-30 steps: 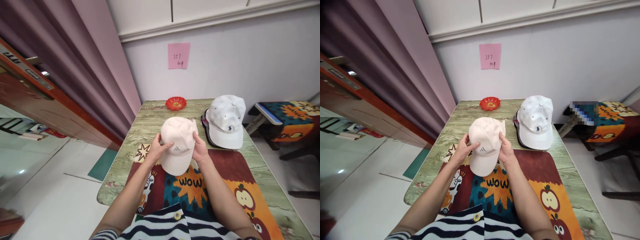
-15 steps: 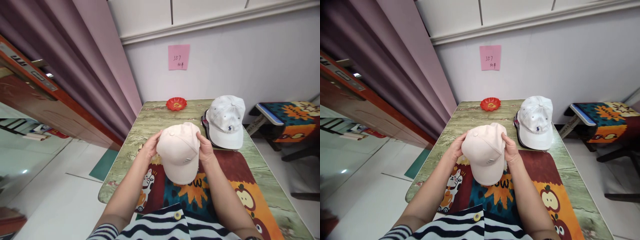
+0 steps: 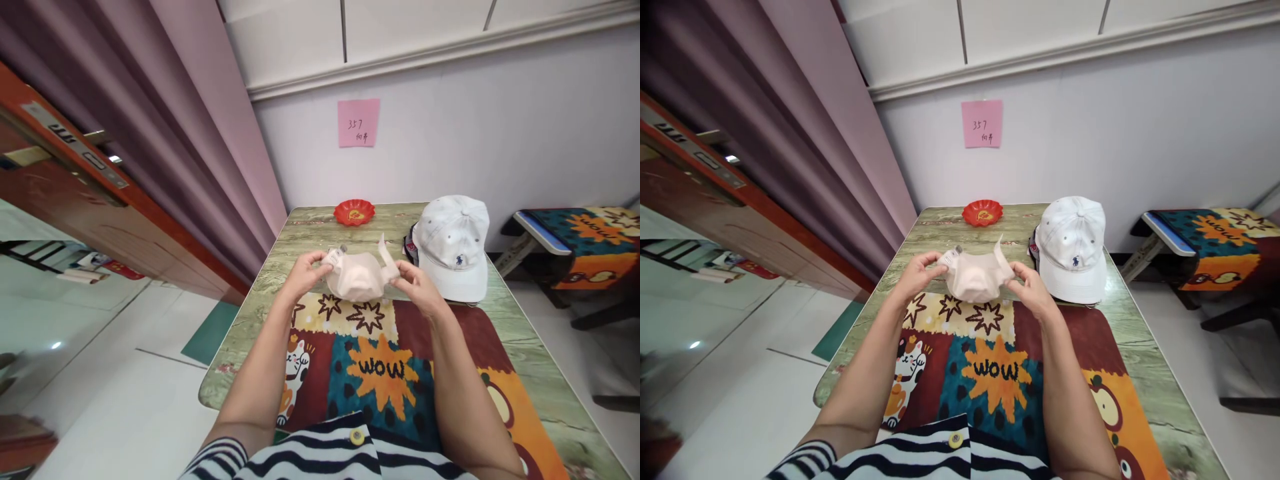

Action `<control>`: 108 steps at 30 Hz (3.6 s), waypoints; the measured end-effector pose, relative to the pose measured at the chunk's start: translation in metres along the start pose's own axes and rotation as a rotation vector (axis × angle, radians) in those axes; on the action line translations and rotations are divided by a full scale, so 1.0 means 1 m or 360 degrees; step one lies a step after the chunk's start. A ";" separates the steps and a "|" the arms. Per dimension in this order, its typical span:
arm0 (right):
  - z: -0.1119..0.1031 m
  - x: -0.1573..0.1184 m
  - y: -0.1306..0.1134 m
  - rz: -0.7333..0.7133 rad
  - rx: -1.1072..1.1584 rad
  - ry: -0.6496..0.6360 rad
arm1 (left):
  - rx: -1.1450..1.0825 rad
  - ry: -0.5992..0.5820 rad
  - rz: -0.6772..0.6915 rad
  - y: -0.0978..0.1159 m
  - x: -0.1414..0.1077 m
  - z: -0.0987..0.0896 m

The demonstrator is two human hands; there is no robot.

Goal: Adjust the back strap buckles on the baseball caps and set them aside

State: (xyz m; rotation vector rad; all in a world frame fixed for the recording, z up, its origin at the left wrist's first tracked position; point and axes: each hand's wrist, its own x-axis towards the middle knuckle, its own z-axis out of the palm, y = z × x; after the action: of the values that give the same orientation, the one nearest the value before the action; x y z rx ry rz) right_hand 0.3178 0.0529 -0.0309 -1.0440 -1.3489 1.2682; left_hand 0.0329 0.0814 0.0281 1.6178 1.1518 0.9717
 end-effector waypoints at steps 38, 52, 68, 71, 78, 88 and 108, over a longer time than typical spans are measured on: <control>0.059 -0.004 -0.010 0.0121 0.0199 0.0043 | -0.0088 -0.0097 0.0016 0.018 -0.011 0.045; 0.067 -0.002 -0.010 0.0174 0.0160 0.0154 | 0.1060 -0.0041 0.0614 0.022 -0.020 0.054; 0.071 -0.006 -0.016 0.0093 0.0117 0.0172 | 0.1448 0.0082 0.0601 0.023 -0.028 0.065; 0.068 -0.006 -0.018 0.0132 0.0216 0.0192 | 0.0885 0.0214 0.0474 0.008 -0.022 0.058; 0.061 -0.009 -0.019 0.0032 -0.0093 0.0220 | -0.0167 0.0211 -0.0079 -0.020 -0.012 0.051; 0.054 -0.010 -0.020 -0.0014 -0.0361 0.0101 | 0.0323 0.0163 0.0217 -0.013 -0.013 0.050; 0.050 -0.009 -0.016 0.0032 -0.0461 -0.0091 | 0.0654 0.0047 0.0335 0.005 -0.018 0.045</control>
State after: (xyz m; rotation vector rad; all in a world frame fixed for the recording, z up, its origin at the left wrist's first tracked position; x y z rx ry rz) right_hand 0.2705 0.0345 -0.0146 -1.2286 -1.6031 1.1466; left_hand 0.0717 0.0533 0.0185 2.0916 1.2800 0.9335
